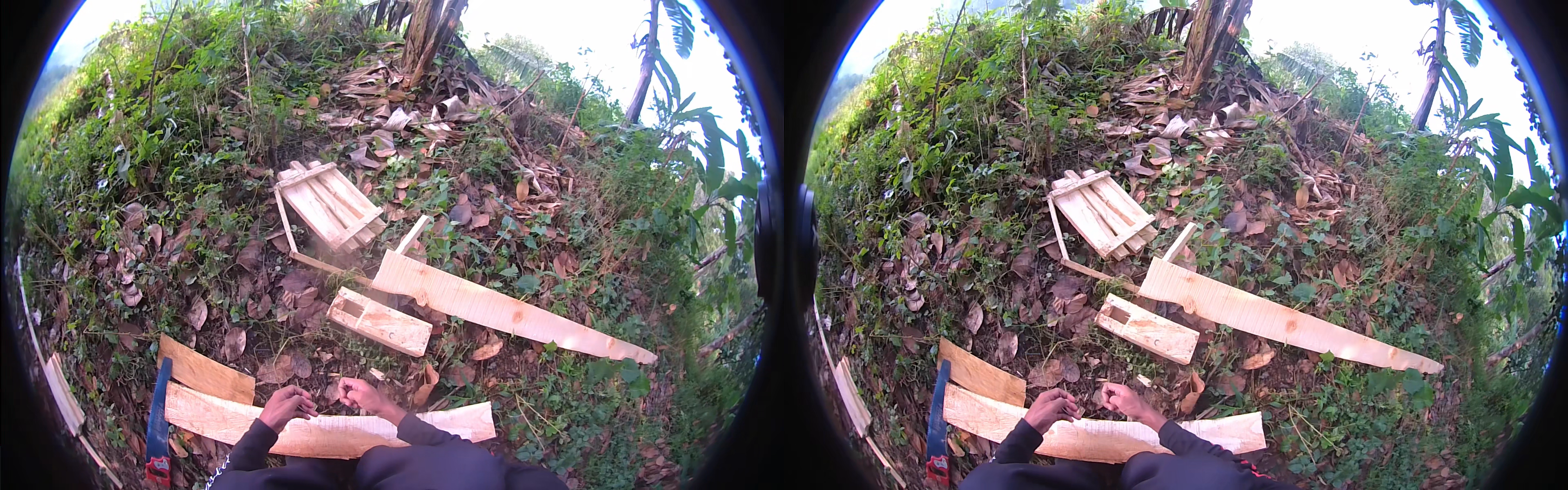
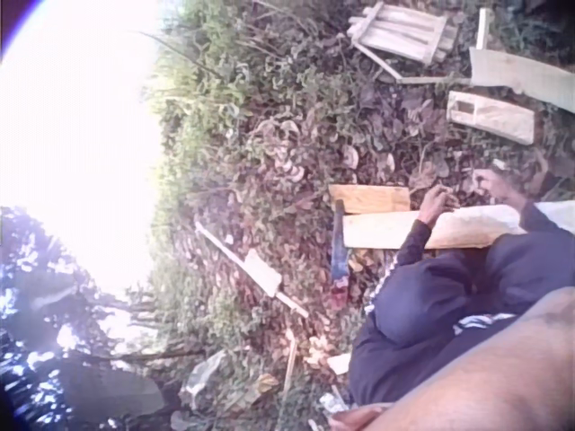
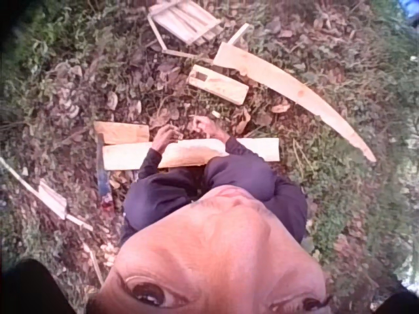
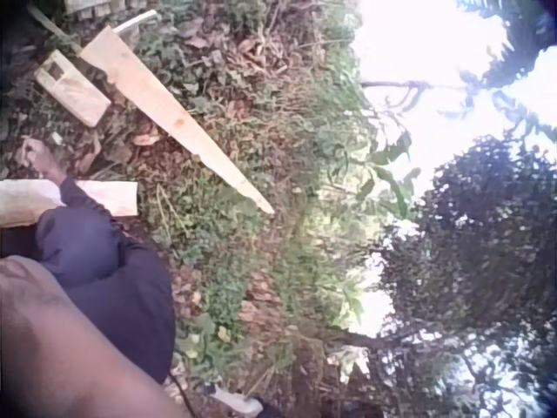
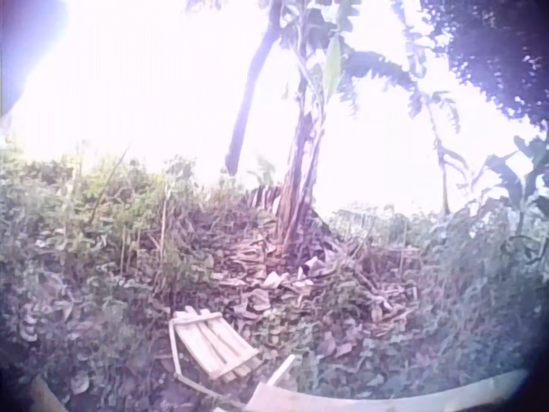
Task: The person arranges several wooden planks on the ground, then uses a hand saw to cut a long plank into smaller pieces. The cut pieces are set aside on the ground.
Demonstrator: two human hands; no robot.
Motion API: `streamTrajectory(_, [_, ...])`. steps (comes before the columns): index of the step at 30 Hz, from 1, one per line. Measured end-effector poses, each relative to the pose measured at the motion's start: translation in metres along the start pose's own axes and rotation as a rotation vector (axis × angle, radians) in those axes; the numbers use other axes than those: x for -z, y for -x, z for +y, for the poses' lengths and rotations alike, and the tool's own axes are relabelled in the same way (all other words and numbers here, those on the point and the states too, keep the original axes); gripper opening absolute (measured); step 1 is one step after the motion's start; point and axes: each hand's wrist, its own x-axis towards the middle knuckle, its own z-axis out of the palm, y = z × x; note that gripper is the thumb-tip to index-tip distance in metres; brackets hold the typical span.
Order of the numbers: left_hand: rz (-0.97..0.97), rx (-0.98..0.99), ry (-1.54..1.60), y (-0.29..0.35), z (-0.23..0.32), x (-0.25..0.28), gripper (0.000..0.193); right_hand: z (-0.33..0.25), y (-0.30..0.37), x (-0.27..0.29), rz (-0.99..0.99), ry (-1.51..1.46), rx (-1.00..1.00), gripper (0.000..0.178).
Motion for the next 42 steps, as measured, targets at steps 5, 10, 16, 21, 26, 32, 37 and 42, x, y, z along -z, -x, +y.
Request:
streamTrajectory(5, [0.034,-0.064,0.116,0.011,-0.015,-0.053,0.020,0.023,0.009,-0.019,0.172,-0.363,-0.189,0.021])
streamTrajectory(10, [0.129,-0.417,-0.095,0.011,0.004,-0.080,0.020,0.054,-0.004,-0.033,0.270,-0.800,-0.295,0.026])
streamTrajectory(16, [0.119,-0.802,-0.870,0.040,0.005,-0.107,0.018,0.048,-0.004,-0.046,0.047,-1.016,-0.232,0.033])
streamTrajectory(21, [0.161,-0.935,-0.804,0.018,0.009,-0.100,0.017,0.049,-0.006,-0.026,-0.047,-1.111,-0.182,0.030])
streamTrajectory(26, [0.191,-0.741,-0.580,-0.004,-0.010,-0.052,0.013,0.066,-0.014,-0.037,0.158,-0.973,-0.273,0.024])
streamTrajectory(32, [0.344,-0.597,-0.175,-0.038,-0.051,0.076,0.017,0.103,-0.009,-0.050,0.366,-1.191,-0.436,0.022])
streamTrajectory(37, [0.682,-0.545,-0.818,-0.053,-0.052,0.159,0.013,0.119,0.000,-0.093,0.024,-1.107,-0.765,0.018])
streamTrajectory(42, [0.658,-0.754,-1.221,-0.082,-0.058,0.183,0.016,0.137,0.006,-0.088,0.234,-1.033,-0.719,0.015])
